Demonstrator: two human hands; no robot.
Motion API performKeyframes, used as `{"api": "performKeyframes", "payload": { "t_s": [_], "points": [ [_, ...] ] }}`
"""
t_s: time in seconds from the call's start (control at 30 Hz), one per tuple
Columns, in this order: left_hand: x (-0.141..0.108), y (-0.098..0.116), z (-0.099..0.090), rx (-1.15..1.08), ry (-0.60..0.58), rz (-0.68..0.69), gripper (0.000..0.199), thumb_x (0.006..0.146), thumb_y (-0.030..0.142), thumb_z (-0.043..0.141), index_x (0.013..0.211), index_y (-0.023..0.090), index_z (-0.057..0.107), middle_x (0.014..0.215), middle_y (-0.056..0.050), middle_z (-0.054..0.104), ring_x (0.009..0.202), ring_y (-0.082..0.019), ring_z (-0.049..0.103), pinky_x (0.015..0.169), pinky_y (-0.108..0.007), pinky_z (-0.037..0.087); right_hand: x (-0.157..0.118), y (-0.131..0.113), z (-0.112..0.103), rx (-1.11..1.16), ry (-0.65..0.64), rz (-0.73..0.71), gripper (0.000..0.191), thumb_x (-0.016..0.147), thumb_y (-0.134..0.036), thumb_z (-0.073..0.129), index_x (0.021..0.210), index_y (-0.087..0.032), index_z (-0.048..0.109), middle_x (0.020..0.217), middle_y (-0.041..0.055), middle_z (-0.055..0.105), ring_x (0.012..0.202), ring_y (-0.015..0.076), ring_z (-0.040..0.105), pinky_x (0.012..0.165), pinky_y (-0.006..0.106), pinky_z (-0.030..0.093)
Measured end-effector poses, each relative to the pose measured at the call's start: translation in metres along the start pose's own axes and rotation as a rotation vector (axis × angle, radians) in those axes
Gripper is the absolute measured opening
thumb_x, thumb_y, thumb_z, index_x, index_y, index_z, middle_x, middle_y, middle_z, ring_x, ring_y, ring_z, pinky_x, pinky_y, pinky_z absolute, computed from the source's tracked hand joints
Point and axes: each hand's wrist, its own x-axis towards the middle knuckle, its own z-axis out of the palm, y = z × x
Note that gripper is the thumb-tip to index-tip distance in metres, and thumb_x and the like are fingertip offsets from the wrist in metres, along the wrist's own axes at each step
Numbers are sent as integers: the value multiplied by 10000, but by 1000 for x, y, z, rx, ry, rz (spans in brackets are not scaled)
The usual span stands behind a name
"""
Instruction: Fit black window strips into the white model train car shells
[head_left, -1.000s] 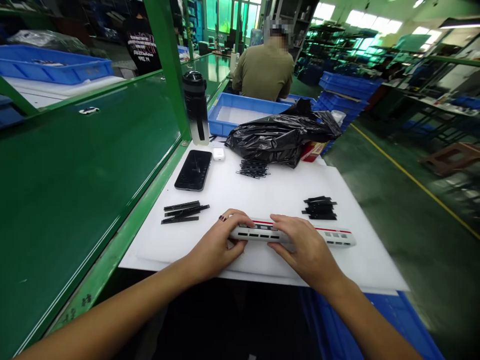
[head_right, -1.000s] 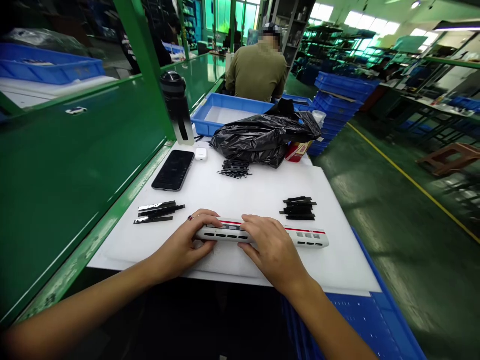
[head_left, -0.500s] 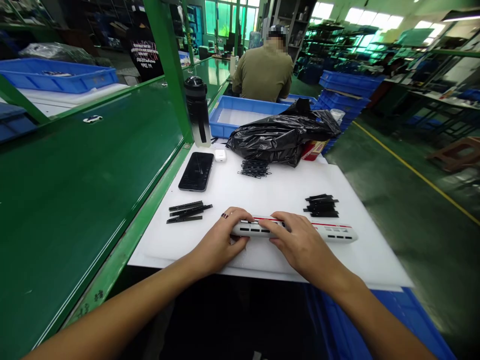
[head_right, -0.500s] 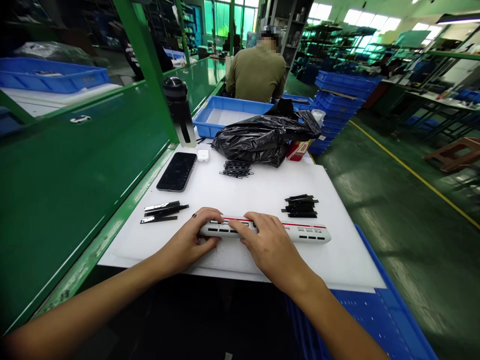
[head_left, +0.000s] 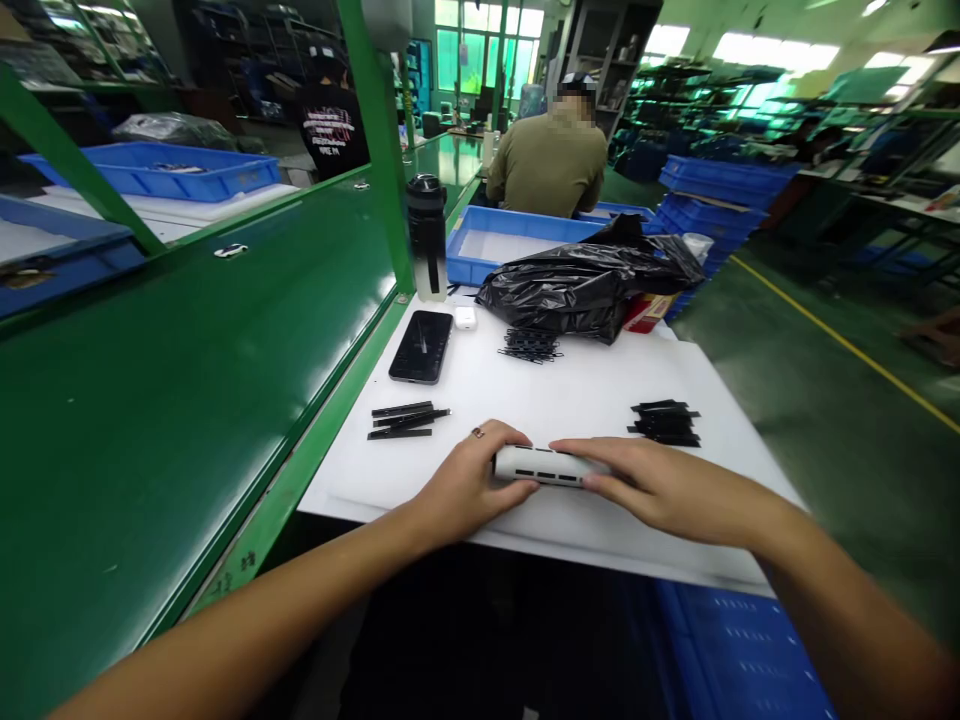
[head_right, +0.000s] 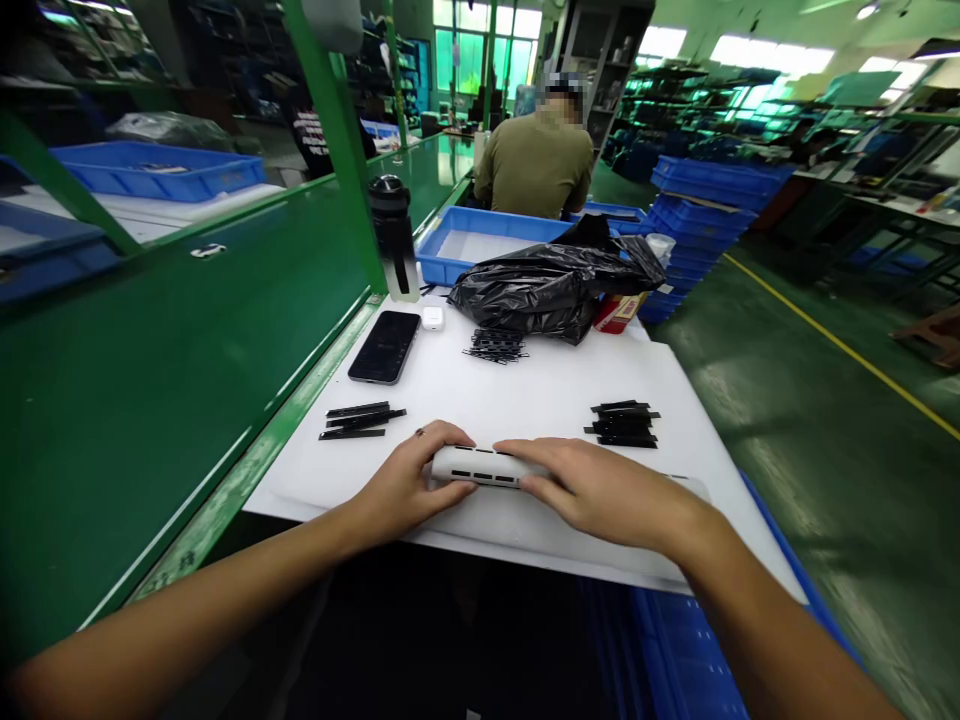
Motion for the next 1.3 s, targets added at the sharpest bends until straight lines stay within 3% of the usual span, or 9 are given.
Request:
{"api": "performKeyframes", "payload": {
  "t_s": [0.1, 0.2, 0.37, 0.53, 0.77, 0.93, 1.03, 1.17, 1.3],
  "points": [
    [0, 4, -2, -33, -13, -69, 431, 875, 379, 676, 1264, 231, 563, 1175, -65, 661, 1058, -236, 624, 889, -333, 486, 27, 0, -15, 38, 1, 16, 323, 924, -451, 577, 1189, -318, 705, 1135, 11, 744, 973, 239, 713, 774, 334, 575],
    [2, 6, -2, -75, 16, -75, 345, 927, 368, 597, 1240, 222, 586, 1233, -59, 658, 1086, -229, 626, 829, -298, 502, 80, -11, -16, 109, 45, -8, 270, 957, -378, 518, 1094, -293, 733, 1078, -2, 754, 936, 193, 702, 764, 291, 544],
    [3, 5, -3, -65, 20, -87, 283, 917, 352, 599, 1151, 197, 632, 1150, -66, 692, 1030, -234, 644, 792, -301, 498, 172, -31, 10, 44, -90, -134, 229, 861, -340, 646, 1047, -245, 741, 970, 22, 753, 803, 170, 673, 671, 254, 480],
    [3, 4, -6, -62, -7, -79, 295, 908, 344, 608, 1165, 202, 625, 1127, -51, 694, 968, -213, 647, 722, -285, 481, 206, -36, 28, -24, -118, -192, 124, 752, -295, 751, 856, -228, 762, 874, 31, 743, 768, 187, 643, 654, 267, 431],
    [3, 5, -7, -62, -8, -92, 291, 907, 341, 606, 1163, 204, 630, 1144, -59, 690, 998, -226, 640, 796, -305, 486, 173, -28, 12, 26, 17, -119, 155, 863, -285, 634, 928, -245, 769, 844, 0, 759, 736, 163, 666, 657, 257, 465],
    [3, 7, -8, -85, -21, -107, 289, 918, 347, 589, 1169, 208, 621, 1151, -61, 680, 988, -218, 640, 797, -298, 499, 115, -22, -7, 125, 271, -43, 191, 917, -302, 588, 958, -239, 763, 930, 16, 759, 843, 182, 685, 758, 288, 511],
    [3, 6, -8, -116, 5, -111, 292, 935, 326, 564, 1202, 216, 606, 1209, -59, 663, 1075, -227, 627, 864, -302, 499, 72, -21, -12, 250, 395, 110, 231, 936, -387, 572, 960, -249, 756, 846, 17, 741, 762, 175, 678, 701, 294, 524],
    [3, 5, -9, -206, -8, -157, 287, 983, 327, 475, 1210, 200, 596, 1164, -65, 679, 1073, -231, 644, 897, -315, 505, 23, -17, -3, 501, 427, 343, 318, 888, -507, 620, 990, -231, 740, 674, 16, 694, 596, 165, 647, 569, 285, 532],
    [4, 4, -8, -260, -12, -181, 304, 1009, 349, 420, 1188, 186, 603, 1103, -65, 692, 1011, -223, 660, 859, -310, 519, -2, -16, 15, 657, 406, 426, 312, 836, -516, 685, 901, -214, 730, 642, 24, 690, 556, 164, 642, 548, 283, 556]
  ]
}}
